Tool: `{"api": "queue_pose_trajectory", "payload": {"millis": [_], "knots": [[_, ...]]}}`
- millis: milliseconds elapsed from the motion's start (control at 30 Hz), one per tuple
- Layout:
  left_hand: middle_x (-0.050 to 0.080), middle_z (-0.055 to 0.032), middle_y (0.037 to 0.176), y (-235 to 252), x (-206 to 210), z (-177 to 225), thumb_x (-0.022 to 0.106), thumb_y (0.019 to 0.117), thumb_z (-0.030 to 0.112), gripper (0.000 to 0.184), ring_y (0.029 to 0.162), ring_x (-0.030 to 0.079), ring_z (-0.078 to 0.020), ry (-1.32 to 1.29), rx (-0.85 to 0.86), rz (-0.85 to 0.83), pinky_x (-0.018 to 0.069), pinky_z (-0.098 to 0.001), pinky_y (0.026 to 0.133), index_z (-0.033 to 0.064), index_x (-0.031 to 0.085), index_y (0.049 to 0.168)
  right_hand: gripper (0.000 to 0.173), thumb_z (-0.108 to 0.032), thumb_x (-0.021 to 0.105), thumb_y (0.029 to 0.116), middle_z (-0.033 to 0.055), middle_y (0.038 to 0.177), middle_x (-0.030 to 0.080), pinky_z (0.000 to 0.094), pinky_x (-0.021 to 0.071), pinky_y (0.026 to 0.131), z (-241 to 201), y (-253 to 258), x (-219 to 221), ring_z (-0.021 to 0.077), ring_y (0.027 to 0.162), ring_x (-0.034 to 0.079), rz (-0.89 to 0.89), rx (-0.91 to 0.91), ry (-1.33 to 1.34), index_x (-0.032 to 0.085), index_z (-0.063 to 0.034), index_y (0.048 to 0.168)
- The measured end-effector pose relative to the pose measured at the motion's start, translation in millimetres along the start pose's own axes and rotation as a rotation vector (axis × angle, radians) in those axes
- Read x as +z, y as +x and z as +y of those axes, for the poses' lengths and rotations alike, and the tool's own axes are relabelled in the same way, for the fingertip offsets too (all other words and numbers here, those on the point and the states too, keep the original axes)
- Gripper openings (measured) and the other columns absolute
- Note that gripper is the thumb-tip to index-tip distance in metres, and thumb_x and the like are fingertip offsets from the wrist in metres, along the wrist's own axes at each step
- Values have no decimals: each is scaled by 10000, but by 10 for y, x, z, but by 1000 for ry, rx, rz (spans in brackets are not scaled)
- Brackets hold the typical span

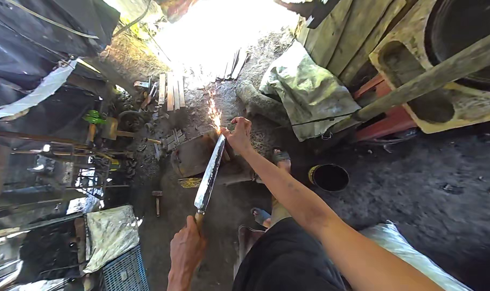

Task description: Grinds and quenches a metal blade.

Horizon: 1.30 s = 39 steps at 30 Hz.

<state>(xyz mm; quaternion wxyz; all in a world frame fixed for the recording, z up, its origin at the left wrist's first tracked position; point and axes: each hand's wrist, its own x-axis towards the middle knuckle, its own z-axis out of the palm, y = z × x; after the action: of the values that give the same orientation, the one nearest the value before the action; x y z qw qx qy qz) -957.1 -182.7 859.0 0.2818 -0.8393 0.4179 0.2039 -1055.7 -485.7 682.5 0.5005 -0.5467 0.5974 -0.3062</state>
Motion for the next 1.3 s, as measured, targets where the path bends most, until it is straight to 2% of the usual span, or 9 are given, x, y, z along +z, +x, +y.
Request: {"api": "queue_pose_trajectory", "payload": {"millis": [167,267,367,433,567,733,1033,1167,1300], "knots": [[721,-127,877,639,-227,388,602,933,258,373,832,733,-339,-7,81,71,583,-532,714,96,578,1268,502,-456,637,965,246,1430,476,605,422,1096,58,622,-143,428,1370,437,-9,47,27,614,-44,1251],[722,-129,881,1122,-442,724,585,936,269,392,825,733,-345,33,149,119,582,-538,706,98,581,1289,462,-439,567,1009,239,1332,573,587,393,1133,199,1194,-310,414,1338,479,12,47,-8,685,-31,1194],[722,-128,873,1484,-623,993,579,926,272,387,806,733,-344,60,214,172,579,-539,687,89,598,1267,436,-441,568,992,230,1252,596,598,426,1074,363,1655,-523,403,1274,520,47,91,6,698,-38,1099],[729,-127,889,1580,-701,1100,589,921,267,400,817,736,-338,68,227,173,581,-537,695,86,599,1278,427,-438,569,988,221,1246,607,592,431,1073,440,1804,-628,395,1269,530,62,106,12,706,-49,1101],[725,-125,863,1459,-592,958,590,921,271,390,798,735,-334,59,219,192,582,-526,680,81,607,1262,421,-434,575,992,216,1229,606,575,441,1064,463,1668,-545,392,1247,537,80,105,65,691,-49,1119],[730,-122,893,1008,-314,526,567,952,294,389,824,738,-334,37,143,156,589,-532,705,101,591,1289,489,-432,637,963,258,1317,558,581,497,1009,258,1069,-294,421,1243,546,73,67,119,619,-37,1251],[727,-106,912,183,77,-75,581,948,290,375,863,734,-315,-16,37,40,587,-517,741,119,573,1282,604,-457,705,924,269,1421,483,603,433,1100,-7,71,-26,446,1367,447,20,-19,-3,552,-32,1325],[722,-100,882,163,6,-77,589,933,281,367,841,734,-315,3,25,25,587,-507,718,113,575,1260,538,-458,669,950,250,1439,463,602,443,1079,34,62,14,428,1369,444,-42,-21,18,578,-27,1260],[720,-116,873,635,-176,240,589,937,274,358,824,733,-329,-9,89,71,586,-529,709,103,586,1251,477,-437,588,1000,253,1403,501,588,397,1125,108,557,-64,419,1362,446,-17,2,22,646,-8,1198]]}}
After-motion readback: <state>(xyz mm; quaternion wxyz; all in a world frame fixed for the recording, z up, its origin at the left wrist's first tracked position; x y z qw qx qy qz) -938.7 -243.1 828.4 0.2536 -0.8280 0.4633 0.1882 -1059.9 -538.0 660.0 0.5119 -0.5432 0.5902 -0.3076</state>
